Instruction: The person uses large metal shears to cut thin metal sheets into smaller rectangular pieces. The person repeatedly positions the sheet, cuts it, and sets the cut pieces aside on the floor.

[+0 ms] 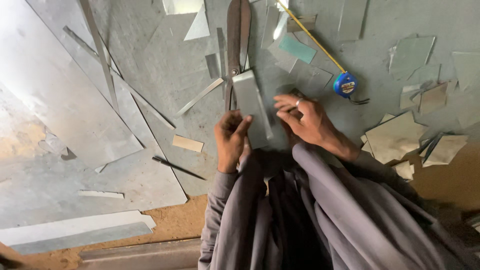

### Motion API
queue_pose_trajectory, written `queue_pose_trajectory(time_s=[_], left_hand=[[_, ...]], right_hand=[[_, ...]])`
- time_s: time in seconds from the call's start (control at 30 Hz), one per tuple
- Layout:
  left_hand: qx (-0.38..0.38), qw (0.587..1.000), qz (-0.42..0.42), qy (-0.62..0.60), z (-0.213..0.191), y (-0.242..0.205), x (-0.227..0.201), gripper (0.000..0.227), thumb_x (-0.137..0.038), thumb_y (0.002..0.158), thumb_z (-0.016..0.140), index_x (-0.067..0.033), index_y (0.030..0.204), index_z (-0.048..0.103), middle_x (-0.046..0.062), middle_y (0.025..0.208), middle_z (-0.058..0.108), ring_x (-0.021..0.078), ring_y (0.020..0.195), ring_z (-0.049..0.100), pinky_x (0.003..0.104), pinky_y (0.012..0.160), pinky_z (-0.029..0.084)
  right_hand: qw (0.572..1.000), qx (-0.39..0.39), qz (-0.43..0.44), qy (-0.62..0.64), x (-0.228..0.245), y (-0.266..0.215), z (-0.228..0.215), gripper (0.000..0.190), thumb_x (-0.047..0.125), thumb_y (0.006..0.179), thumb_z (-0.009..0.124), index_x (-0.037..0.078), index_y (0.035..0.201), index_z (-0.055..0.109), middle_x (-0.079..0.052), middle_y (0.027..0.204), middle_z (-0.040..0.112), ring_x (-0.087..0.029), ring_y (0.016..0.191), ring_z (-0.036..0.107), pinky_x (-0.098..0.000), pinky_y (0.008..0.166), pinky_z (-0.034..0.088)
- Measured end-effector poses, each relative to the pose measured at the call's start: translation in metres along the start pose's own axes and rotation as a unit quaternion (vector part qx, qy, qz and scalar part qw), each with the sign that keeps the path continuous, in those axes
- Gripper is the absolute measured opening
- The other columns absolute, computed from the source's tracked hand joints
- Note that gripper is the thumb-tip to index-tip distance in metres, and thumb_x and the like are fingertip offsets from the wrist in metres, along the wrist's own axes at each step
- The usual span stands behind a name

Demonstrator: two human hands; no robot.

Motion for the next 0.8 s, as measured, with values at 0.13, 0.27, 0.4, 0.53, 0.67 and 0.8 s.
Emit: queue_pose_trajectory(time_s=[0.13,0.27,0.4,0.53,0.67,0.8], left_hand=[[-0.058,0.997,0.047,0.016,-0.053,-0.006,-0.015,0.012,-0.007,0.096,0.073,0.0007,0.099,0.065,-0.002,0.078,0.063,0.0039,0.065,0.055,0.021,0.056,0.045],[-0.138,0.975,0.115,0.127,-0.104,-0.012,-0.04,0.012,-0.006,0.097,0.073,0.004,0.099,0.067,0.001,0.078,0.066,0.0053,0.067,0.056,0.022,0.057,0.044],[-0.185,0.936,0.167,0.249,-0.118,-0.016,-0.058,0.014,-0.006,0.097,0.073,0.0063,0.099,0.066,0.009,0.082,0.07,0.01,0.076,0.064,0.024,0.067,0.05],[-0.221,0.92,0.15,0.286,-0.115,-0.018,-0.057,0.015,-0.009,0.095,0.071,0.0046,0.101,0.068,0.013,0.088,0.076,0.015,0.078,0.073,0.026,0.064,0.055],[-0.237,0.915,0.14,0.294,-0.109,-0.017,-0.053,0.015,-0.009,0.095,0.07,0.0047,0.1,0.068,0.014,0.09,0.076,0.0176,0.078,0.072,0.029,0.059,0.054],[-0.231,0.908,0.175,0.304,-0.104,-0.022,-0.055,0.014,-0.007,0.096,0.071,0.0049,0.101,0.067,0.014,0.09,0.075,0.0176,0.081,0.073,0.029,0.064,0.056]], right_hand=[[0.917,-0.181,-0.083,-0.346,0.008,-0.011,-0.057,0.043,0.01,0.09,0.081,0.004,0.13,0.065,-0.016,0.134,0.063,-0.036,0.125,0.06,-0.0475,0.105,0.05],[0.875,-0.194,-0.016,-0.443,-0.025,-0.021,-0.092,0.054,0.016,0.075,0.089,0.002,0.124,0.071,-0.025,0.138,0.055,-0.043,0.127,0.052,-0.0499,0.094,0.047],[0.933,-0.193,0.023,-0.304,-0.061,-0.047,-0.105,0.035,0.009,0.087,0.086,0.003,0.118,0.07,-0.016,0.13,0.062,-0.037,0.124,0.058,-0.0468,0.105,0.05],[0.946,-0.234,0.006,-0.225,-0.062,-0.086,-0.103,0.035,0.008,0.086,0.089,0.001,0.114,0.068,-0.015,0.123,0.064,-0.032,0.113,0.064,-0.0429,0.095,0.054],[0.941,-0.31,0.087,-0.107,-0.068,-0.11,-0.11,0.037,0.007,0.092,0.088,-0.001,0.121,0.068,-0.013,0.121,0.062,-0.021,0.101,0.065,-0.0319,0.077,0.055],[0.922,-0.374,0.095,-0.028,-0.098,-0.109,-0.124,0.034,0.007,0.096,0.087,-0.002,0.121,0.067,-0.012,0.127,0.059,-0.018,0.1,0.065,-0.0292,0.07,0.052]])
Point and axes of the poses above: each hand's wrist, its own y-axis towards the middle knuckle, its own z-axis out of the palm, x = y × z, the point moved 8 cm from there along y, towards the middle knuckle
